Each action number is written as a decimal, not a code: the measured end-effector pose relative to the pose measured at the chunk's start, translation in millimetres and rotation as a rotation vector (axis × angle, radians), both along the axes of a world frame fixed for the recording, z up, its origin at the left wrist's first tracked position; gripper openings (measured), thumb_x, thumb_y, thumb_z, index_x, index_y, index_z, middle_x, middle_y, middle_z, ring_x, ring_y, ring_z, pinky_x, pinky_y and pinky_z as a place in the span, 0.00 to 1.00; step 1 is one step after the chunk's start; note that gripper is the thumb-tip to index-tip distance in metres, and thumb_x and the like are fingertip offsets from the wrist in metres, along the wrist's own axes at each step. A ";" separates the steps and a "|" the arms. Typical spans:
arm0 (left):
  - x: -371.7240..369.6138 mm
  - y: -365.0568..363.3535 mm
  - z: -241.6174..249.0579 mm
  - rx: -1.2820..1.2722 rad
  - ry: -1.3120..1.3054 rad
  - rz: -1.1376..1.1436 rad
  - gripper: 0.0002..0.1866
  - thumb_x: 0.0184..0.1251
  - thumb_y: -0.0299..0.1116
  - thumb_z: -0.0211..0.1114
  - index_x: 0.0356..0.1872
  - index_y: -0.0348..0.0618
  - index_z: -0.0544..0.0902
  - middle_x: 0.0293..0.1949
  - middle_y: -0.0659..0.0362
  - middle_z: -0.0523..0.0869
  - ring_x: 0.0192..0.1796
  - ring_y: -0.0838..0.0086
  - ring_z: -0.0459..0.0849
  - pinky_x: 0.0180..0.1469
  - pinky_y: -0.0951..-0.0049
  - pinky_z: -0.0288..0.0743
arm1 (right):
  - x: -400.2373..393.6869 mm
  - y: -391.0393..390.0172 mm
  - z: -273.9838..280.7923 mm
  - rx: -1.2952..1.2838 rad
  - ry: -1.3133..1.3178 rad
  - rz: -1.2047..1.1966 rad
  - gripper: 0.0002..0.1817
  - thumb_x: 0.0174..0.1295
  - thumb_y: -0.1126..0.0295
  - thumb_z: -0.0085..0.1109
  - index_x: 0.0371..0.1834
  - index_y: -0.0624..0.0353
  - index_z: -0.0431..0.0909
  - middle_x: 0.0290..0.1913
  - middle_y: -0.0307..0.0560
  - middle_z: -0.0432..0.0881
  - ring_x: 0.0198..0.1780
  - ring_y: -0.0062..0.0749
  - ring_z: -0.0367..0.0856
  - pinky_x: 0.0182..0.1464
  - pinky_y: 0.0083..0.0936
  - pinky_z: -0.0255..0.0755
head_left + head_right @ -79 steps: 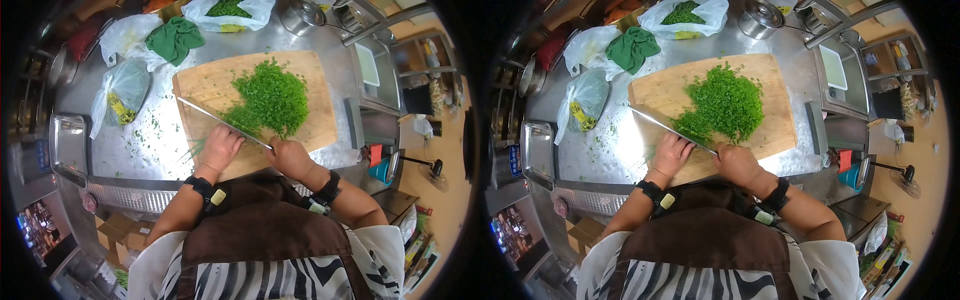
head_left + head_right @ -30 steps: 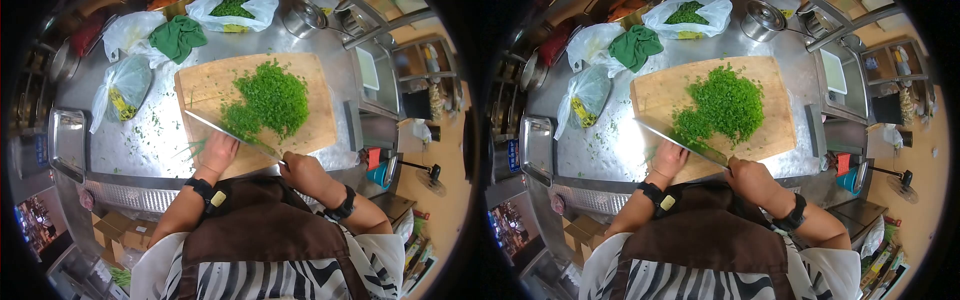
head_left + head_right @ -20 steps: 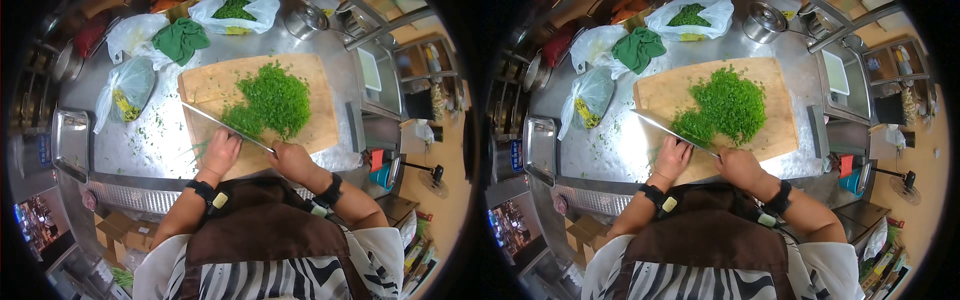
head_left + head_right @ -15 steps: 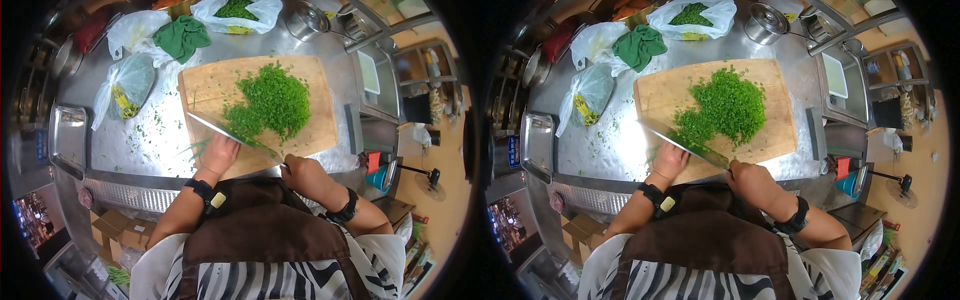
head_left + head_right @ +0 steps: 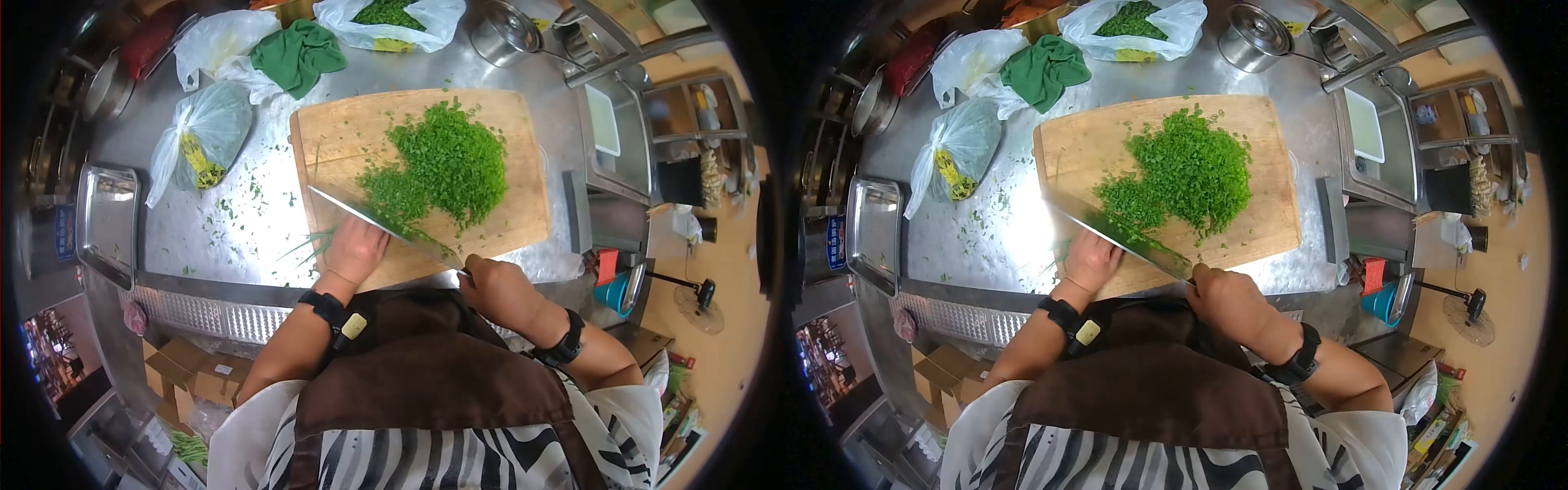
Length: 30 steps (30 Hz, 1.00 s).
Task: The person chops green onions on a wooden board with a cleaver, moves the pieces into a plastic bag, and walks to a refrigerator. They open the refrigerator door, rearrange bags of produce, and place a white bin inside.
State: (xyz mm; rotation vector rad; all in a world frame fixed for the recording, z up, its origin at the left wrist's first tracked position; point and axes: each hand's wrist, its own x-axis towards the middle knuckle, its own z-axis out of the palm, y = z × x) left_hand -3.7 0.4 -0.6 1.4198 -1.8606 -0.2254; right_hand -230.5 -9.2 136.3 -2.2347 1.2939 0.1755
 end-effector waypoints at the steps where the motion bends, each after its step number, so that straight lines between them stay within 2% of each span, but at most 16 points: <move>1: 0.5 -0.6 -2.3 -0.001 0.001 -0.004 0.08 0.48 0.25 0.70 0.31 0.39 0.81 0.32 0.53 0.78 0.37 0.57 0.79 0.39 0.62 0.76 | 0.8 -1.4 -6.7 -0.001 0.001 -0.004 0.11 0.60 0.65 0.58 0.31 0.63 0.72 0.24 0.60 0.80 0.28 0.56 0.82 0.32 0.44 0.77; 3: 0.9 0.3 -8.0 0.027 0.033 -0.003 0.12 0.49 0.25 0.71 0.36 0.38 0.83 0.39 0.50 0.81 0.41 0.54 0.80 0.40 0.60 0.77 | 4.6 -7.6 -34.8 -0.010 -0.058 0.003 0.11 0.60 0.65 0.57 0.31 0.63 0.72 0.25 0.60 0.81 0.28 0.56 0.82 0.33 0.44 0.77; 6: 0.2 1.1 -3.4 -0.011 0.045 -0.015 0.10 0.50 0.26 0.70 0.34 0.39 0.81 0.34 0.52 0.79 0.39 0.56 0.79 0.40 0.62 0.76 | 20.6 -20.5 -48.2 -0.034 -0.085 0.009 0.11 0.61 0.65 0.56 0.32 0.63 0.72 0.26 0.60 0.82 0.29 0.56 0.82 0.34 0.44 0.77; 11: 0.0 0.9 -3.5 0.011 0.054 -0.004 0.11 0.50 0.26 0.70 0.36 0.38 0.81 0.36 0.52 0.78 0.38 0.56 0.79 0.39 0.62 0.76 | 9.6 -13.0 -23.4 -0.040 -0.069 0.013 0.11 0.61 0.65 0.57 0.32 0.64 0.72 0.27 0.61 0.82 0.29 0.55 0.82 0.34 0.44 0.77; 14: 1.9 6.1 -5.3 0.053 0.037 -0.004 0.12 0.49 0.25 0.70 0.37 0.38 0.82 0.38 0.50 0.79 0.40 0.54 0.80 0.40 0.62 0.77 | 1.7 0.0 2.3 0.012 0.036 0.018 0.12 0.60 0.65 0.57 0.32 0.64 0.73 0.26 0.60 0.81 0.30 0.55 0.82 0.34 0.44 0.77; 19: 2.3 6.7 -8.4 0.054 0.034 -0.018 0.13 0.48 0.23 0.70 0.37 0.39 0.84 0.39 0.50 0.81 0.41 0.55 0.81 0.41 0.63 0.77 | 15.8 -10.2 -37.6 -0.014 -0.033 0.014 0.12 0.60 0.65 0.57 0.32 0.64 0.73 0.26 0.60 0.82 0.30 0.55 0.82 0.34 0.44 0.77; 21: 2.8 4.3 -6.0 -0.050 0.015 -0.004 0.08 0.48 0.24 0.69 0.32 0.40 0.83 0.34 0.55 0.81 0.38 0.59 0.80 0.38 0.64 0.77 | 23.1 -16.9 -44.1 -0.040 -0.088 0.017 0.12 0.60 0.65 0.57 0.33 0.64 0.73 0.26 0.60 0.82 0.30 0.55 0.82 0.34 0.44 0.77; 25: 1.7 0.4 -3.8 -0.092 0.030 -0.003 0.08 0.48 0.24 0.69 0.31 0.41 0.83 0.34 0.55 0.80 0.37 0.60 0.80 0.37 0.65 0.76 | 16.7 -16.2 -29.1 -0.059 -0.094 -0.001 0.12 0.60 0.65 0.57 0.31 0.64 0.72 0.26 0.60 0.81 0.29 0.55 0.82 0.34 0.44 0.77; 28: 3.0 7.3 -6.0 -0.017 0.035 0.031 0.08 0.47 0.24 0.69 0.31 0.41 0.83 0.34 0.55 0.80 0.37 0.59 0.80 0.37 0.64 0.76 | 5.0 -1.2 -0.8 -0.018 -0.047 0.017 0.12 0.60 0.65 0.58 0.30 0.64 0.72 0.25 0.60 0.81 0.29 0.55 0.82 0.33 0.44 0.77; 30: 4.4 8.3 -7.9 0.015 -0.008 0.011 0.08 0.48 0.24 0.69 0.31 0.40 0.83 0.34 0.54 0.80 0.37 0.58 0.79 0.37 0.63 0.76 | 2.2 5.1 -3.5 -0.017 0.010 0.024 0.12 0.60 0.65 0.58 0.30 0.64 0.72 0.25 0.60 0.81 0.28 0.55 0.81 0.33 0.44 0.76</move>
